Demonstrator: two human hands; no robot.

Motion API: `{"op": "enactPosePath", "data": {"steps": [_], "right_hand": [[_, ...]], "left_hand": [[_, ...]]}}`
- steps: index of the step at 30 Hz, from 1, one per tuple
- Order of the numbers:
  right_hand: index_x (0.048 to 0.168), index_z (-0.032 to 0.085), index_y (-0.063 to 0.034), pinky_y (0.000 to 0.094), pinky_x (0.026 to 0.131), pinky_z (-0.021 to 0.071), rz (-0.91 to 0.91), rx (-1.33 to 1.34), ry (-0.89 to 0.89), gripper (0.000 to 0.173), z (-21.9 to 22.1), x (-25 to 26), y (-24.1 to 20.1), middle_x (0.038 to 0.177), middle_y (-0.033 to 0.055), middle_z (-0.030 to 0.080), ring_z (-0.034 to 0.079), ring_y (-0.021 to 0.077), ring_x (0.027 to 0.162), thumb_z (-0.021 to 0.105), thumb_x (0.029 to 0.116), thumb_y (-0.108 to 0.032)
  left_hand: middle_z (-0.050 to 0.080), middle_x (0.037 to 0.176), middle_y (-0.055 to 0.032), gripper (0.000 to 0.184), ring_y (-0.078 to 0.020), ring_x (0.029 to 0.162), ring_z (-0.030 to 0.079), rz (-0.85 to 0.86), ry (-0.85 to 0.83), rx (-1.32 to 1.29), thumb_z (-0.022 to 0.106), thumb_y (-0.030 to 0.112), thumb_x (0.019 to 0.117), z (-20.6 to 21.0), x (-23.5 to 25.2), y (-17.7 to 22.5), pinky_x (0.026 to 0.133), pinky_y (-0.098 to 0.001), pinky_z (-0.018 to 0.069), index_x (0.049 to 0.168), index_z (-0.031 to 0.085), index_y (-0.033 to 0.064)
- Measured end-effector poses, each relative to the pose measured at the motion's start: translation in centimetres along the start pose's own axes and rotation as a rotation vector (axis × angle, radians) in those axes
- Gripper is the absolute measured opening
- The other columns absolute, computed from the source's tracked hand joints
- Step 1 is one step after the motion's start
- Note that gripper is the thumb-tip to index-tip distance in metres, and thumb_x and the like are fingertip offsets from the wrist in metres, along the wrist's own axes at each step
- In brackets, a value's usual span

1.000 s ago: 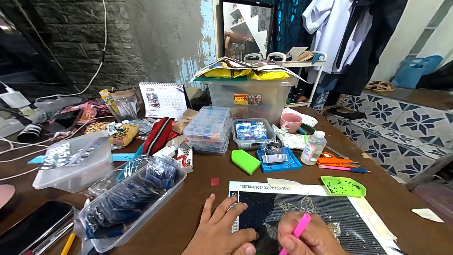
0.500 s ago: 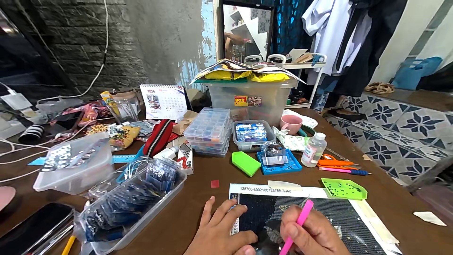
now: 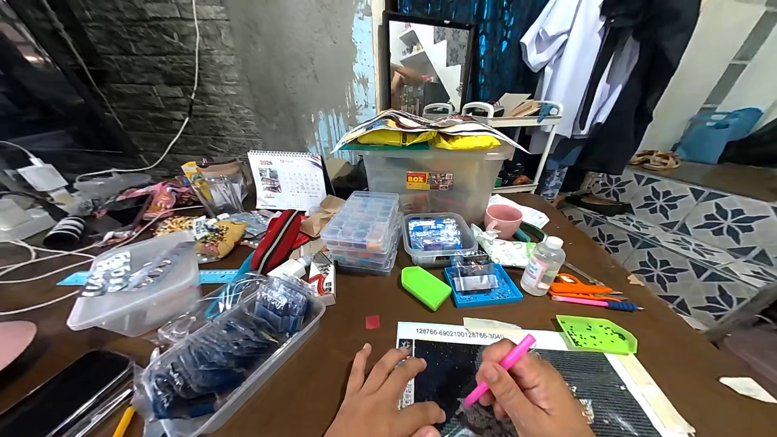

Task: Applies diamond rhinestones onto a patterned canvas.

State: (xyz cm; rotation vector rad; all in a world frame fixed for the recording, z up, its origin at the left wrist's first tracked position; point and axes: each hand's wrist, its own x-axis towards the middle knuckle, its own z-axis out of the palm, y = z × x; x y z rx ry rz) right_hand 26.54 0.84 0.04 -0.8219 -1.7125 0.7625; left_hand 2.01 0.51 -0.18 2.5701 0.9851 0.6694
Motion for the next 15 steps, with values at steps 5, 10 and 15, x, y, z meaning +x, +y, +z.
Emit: {"op": "enactPosePath", "data": {"steps": [5,10,15], "right_hand": [[0.098,0.059,-0.004,0.0133,0.06,0.051,-0.01,-0.041,-0.004,0.026,0.01,0.02,-0.02,0.074,-0.0034,0.064,0.06,-0.0047,0.065,0.051,0.1085,-0.026],[0.096,0.059,-0.0032,0.0132,0.059,0.0498,-0.008,-0.057,-0.012,0.025,-0.01,0.02,0.01,0.074,-0.0026,0.063,0.059,-0.0047,0.065,0.052,0.1083,-0.024],[0.097,0.059,-0.0023,0.0132,0.058,0.0491,-0.014,-0.064,-0.022,0.026,0.03,-0.01,0.12,0.074,-0.0011,0.063,0.059,-0.004,0.064,0.051,0.1086,-0.024]], "left_hand": [[0.058,0.143,-0.0195,0.052,-0.045,0.144,0.04,-0.002,-0.001,-0.004,0.029,0.043,0.1109,-0.01,0.03,0.07,0.111,-0.0785,0.0136,0.117,0.076,0.0223],[0.058,0.144,-0.0197,0.052,-0.0447,0.145,0.04,-0.003,0.0,-0.013,0.028,0.043,0.111,0.07,0.0,0.02,0.112,-0.0779,0.0129,0.118,0.076,0.0218],[0.058,0.143,-0.0193,0.052,-0.044,0.144,0.041,0.0,0.003,-0.004,0.029,0.044,0.111,0.09,-0.05,0.08,0.112,-0.0778,0.0136,0.117,0.076,0.022]]}}
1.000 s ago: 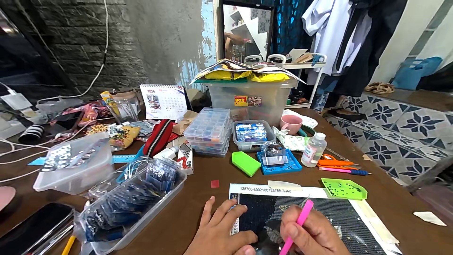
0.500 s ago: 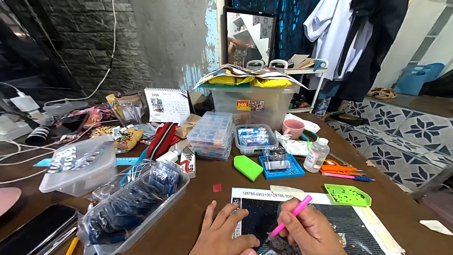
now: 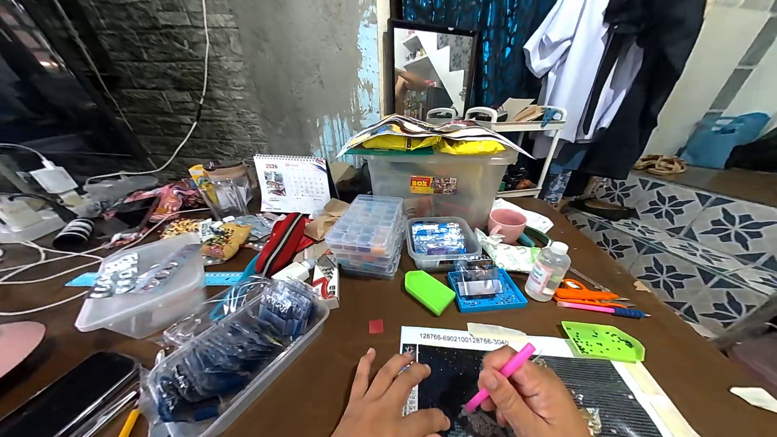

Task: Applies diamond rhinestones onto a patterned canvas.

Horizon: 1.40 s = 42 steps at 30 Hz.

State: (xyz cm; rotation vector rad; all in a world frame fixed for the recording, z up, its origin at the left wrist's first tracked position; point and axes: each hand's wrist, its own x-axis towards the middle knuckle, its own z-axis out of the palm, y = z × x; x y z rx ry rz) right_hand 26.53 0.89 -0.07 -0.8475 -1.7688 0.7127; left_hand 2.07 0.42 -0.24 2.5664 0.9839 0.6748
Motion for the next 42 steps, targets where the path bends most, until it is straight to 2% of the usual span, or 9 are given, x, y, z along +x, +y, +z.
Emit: {"op": "enactPosePath", "data": {"steps": [23,32,36,39,42], "right_hand": [[0.096,0.06,-0.0005,0.0137,0.058,0.0487,0.004,-0.04,-0.001,0.026,0.1,0.1,-0.1,0.072,0.0004,0.063,0.059,-0.003,0.062,0.052,0.108,-0.022],[0.096,0.06,0.002,0.0175,0.057,0.0494,-0.002,-0.059,-0.015,0.028,0.1,0.2,-0.2,0.071,0.005,0.063,0.059,0.0011,0.061,0.052,0.1079,-0.022],[0.095,0.061,0.0035,0.0163,0.059,0.0491,-0.066,-0.095,-0.035,0.032,0.2,0.1,-0.4,0.071,0.0072,0.061,0.059,0.0021,0.062,0.052,0.1082,-0.025],[0.092,0.061,0.0031,0.0191,0.061,0.0485,-0.182,-0.193,-0.078,0.036,0.1,0.1,-0.7,0.07,0.0115,0.061,0.059,0.009,0.063,0.05,0.1088,-0.026],[0.09,0.062,-0.0004,0.0241,0.071,0.0532,-0.334,-0.297,-0.116,0.031,0.3,0.0,-1.0,0.074,0.0135,0.065,0.065,0.0174,0.072,0.049,0.1085,-0.021]], "left_hand": [[0.058,0.144,-0.0196,0.051,-0.0439,0.145,0.039,0.0,0.0,-0.016,0.03,0.043,0.1109,0.0,0.1,0.0,0.112,-0.0776,0.0118,0.117,0.076,0.0219],[0.058,0.144,-0.0205,0.054,-0.0456,0.144,0.041,-0.015,-0.018,-0.012,0.028,0.042,0.1108,-0.3,0.1,0.2,0.112,-0.0787,0.0123,0.118,0.076,0.0185],[0.058,0.143,-0.02,0.053,-0.0456,0.144,0.041,-0.005,-0.012,-0.004,0.028,0.042,0.111,-0.1,0.0,0.1,0.112,-0.0786,0.0126,0.118,0.076,0.019],[0.058,0.144,-0.0198,0.052,-0.0454,0.144,0.041,-0.007,-0.018,0.007,0.028,0.041,0.1111,-0.1,0.0,0.1,0.112,-0.0787,0.0138,0.12,0.075,0.0195],[0.057,0.144,-0.0205,0.05,-0.0462,0.143,0.041,-0.007,-0.027,-0.002,0.031,0.039,0.1108,-0.2,0.2,0.3,0.111,-0.0793,0.014,0.12,0.076,0.0171]]}}
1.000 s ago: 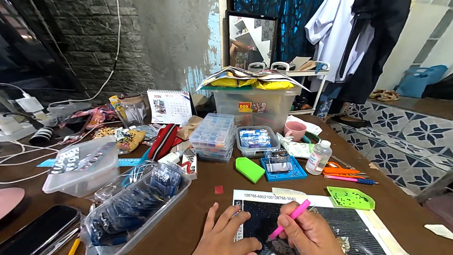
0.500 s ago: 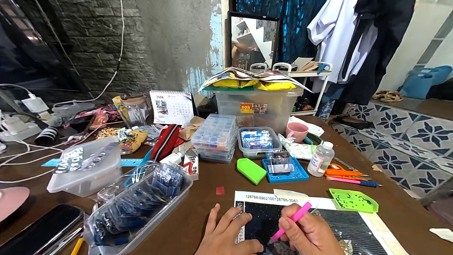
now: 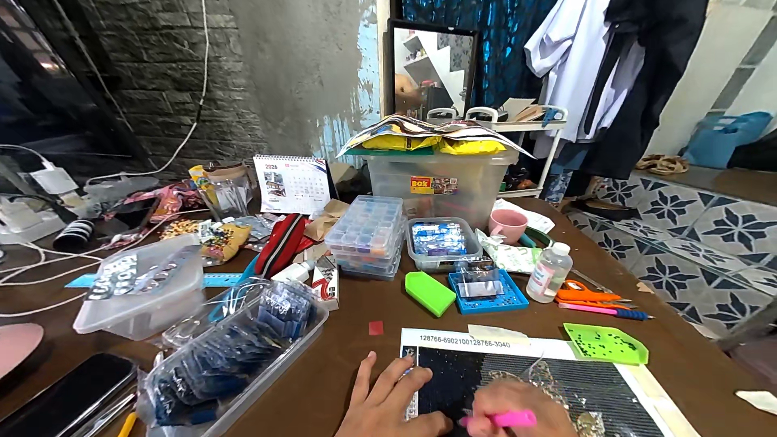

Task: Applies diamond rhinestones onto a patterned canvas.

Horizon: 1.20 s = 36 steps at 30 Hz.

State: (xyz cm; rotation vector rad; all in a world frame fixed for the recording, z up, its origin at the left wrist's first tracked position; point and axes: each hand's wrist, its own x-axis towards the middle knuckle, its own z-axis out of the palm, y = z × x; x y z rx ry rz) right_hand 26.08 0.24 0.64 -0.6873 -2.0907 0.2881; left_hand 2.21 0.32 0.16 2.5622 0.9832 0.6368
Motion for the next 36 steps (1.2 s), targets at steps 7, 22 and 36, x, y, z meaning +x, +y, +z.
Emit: {"op": "enactPosePath", "data": {"steps": [7,22,36], "right_hand": [[0.091,0.061,-0.0015,0.0246,0.073,0.0538,-0.046,-0.032,-0.005,0.029,0.2,-0.3,-0.1,0.075,0.0127,0.064,0.065,0.0189,0.073,0.048,0.1088,-0.02],[0.091,0.06,-0.0009,0.0204,0.072,0.0515,-0.031,0.034,0.033,0.032,0.0,-0.4,0.4,0.075,0.0121,0.063,0.063,0.0147,0.073,0.046,0.1101,-0.022],[0.089,0.062,-0.0007,0.0237,0.077,0.0527,-0.03,0.01,-0.01,0.031,-0.1,-0.4,0.1,0.075,0.0134,0.064,0.065,0.0184,0.076,0.047,0.1086,-0.019]], "left_hand": [[0.056,0.147,-0.0201,0.05,-0.0474,0.145,0.04,-0.008,-0.015,0.037,0.032,0.04,0.1107,-0.2,-0.1,0.5,0.111,-0.0806,0.012,0.121,0.075,0.0167],[0.054,0.15,-0.0186,0.049,-0.0469,0.146,0.038,-0.001,-0.039,0.119,0.032,0.041,0.1107,-0.2,0.1,0.8,0.111,-0.0807,0.0119,0.125,0.073,0.0183],[0.059,0.146,-0.0157,0.046,-0.0444,0.143,0.044,0.071,0.02,0.262,0.036,0.038,0.1105,0.3,0.4,1.4,0.11,-0.0791,0.0183,0.119,0.075,0.0147]]}}
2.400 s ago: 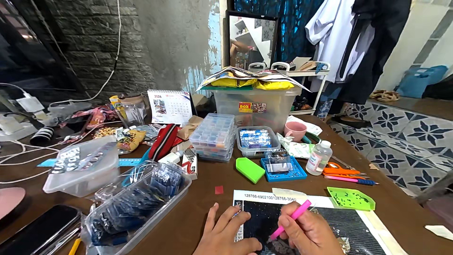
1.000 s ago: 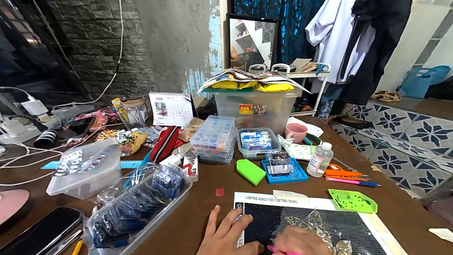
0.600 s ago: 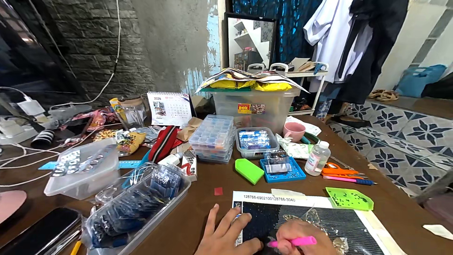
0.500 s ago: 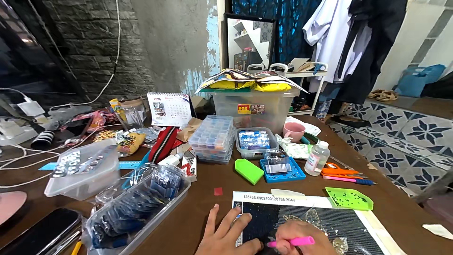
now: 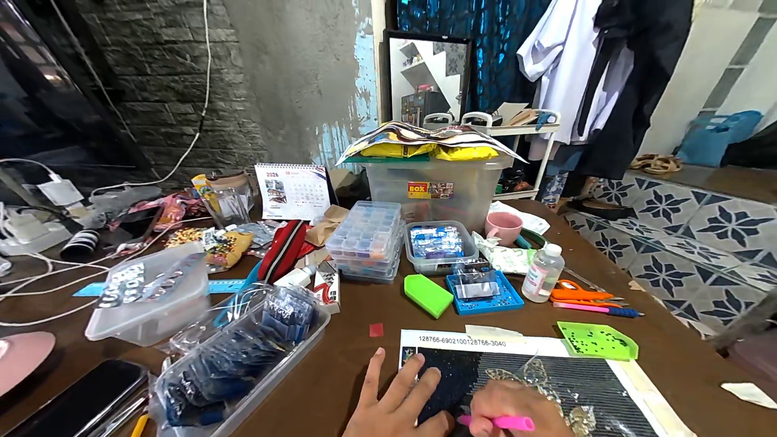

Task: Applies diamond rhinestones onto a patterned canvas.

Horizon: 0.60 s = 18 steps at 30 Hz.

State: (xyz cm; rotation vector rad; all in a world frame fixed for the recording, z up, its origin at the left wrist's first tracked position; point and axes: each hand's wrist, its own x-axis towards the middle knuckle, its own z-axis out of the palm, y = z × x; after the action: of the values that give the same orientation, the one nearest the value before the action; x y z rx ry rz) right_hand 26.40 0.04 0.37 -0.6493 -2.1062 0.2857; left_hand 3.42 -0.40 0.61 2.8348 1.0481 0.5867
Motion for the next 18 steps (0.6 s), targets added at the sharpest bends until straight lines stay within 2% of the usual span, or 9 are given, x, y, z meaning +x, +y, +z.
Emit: {"op": "enactPosePath", "data": {"steps": [5,8,11,14,18], "right_hand": [[0.091,0.06,-0.002,0.021,0.072,0.052,-0.009,-0.022,0.03,0.033,0.0,0.0,0.4,0.075,0.0115,0.063,0.063,0.015,0.073,0.045,0.1102,-0.024],[0.093,0.058,-0.002,0.0166,0.066,0.0506,0.03,0.086,0.096,0.037,-0.5,0.0,0.2,0.074,0.0089,0.06,0.06,0.0076,0.068,0.043,0.1114,-0.03],[0.091,0.057,-0.0007,0.0156,0.065,0.0488,0.055,0.242,0.072,0.04,-0.8,-0.2,-0.2,0.073,0.0087,0.058,0.059,0.0046,0.067,0.041,0.1118,-0.031],[0.09,0.057,0.0013,0.0172,0.07,0.0487,0.016,0.323,0.012,0.038,-0.7,-0.2,-0.4,0.075,0.0115,0.058,0.059,0.0083,0.071,0.042,0.112,-0.026],[0.09,0.057,0.0012,0.0184,0.069,0.0489,-0.01,0.337,-0.024,0.037,-0.4,-0.2,-0.5,0.073,0.0121,0.057,0.059,0.0107,0.07,0.042,0.1117,-0.025]], "left_hand": [[0.058,0.146,-0.0146,0.045,-0.0436,0.144,0.043,0.025,0.023,0.009,0.035,0.039,0.1105,0.2,-0.1,-0.4,0.11,-0.079,0.0194,0.119,0.075,0.0181],[0.058,0.147,-0.0128,0.045,-0.0422,0.145,0.042,0.024,0.034,-0.02,0.033,0.04,0.1108,0.6,-0.4,-0.8,0.111,-0.0778,0.018,0.119,0.073,0.0207],[0.056,0.148,-0.0138,0.048,-0.0421,0.146,0.04,0.022,0.023,-0.089,0.03,0.041,0.1113,0.6,-0.5,-1.1,0.112,-0.0775,0.0151,0.12,0.073,0.0204],[0.057,0.147,-0.0149,0.048,-0.0425,0.146,0.04,0.015,0.024,-0.134,0.031,0.041,0.1111,0.2,-0.5,-1.3,0.112,-0.0788,0.0142,0.118,0.074,0.0204],[0.057,0.147,-0.0149,0.045,-0.0418,0.146,0.039,0.019,0.034,-0.12,0.034,0.041,0.1107,0.2,-0.5,-1.6,0.112,-0.0784,0.0139,0.116,0.075,0.0233]]}}
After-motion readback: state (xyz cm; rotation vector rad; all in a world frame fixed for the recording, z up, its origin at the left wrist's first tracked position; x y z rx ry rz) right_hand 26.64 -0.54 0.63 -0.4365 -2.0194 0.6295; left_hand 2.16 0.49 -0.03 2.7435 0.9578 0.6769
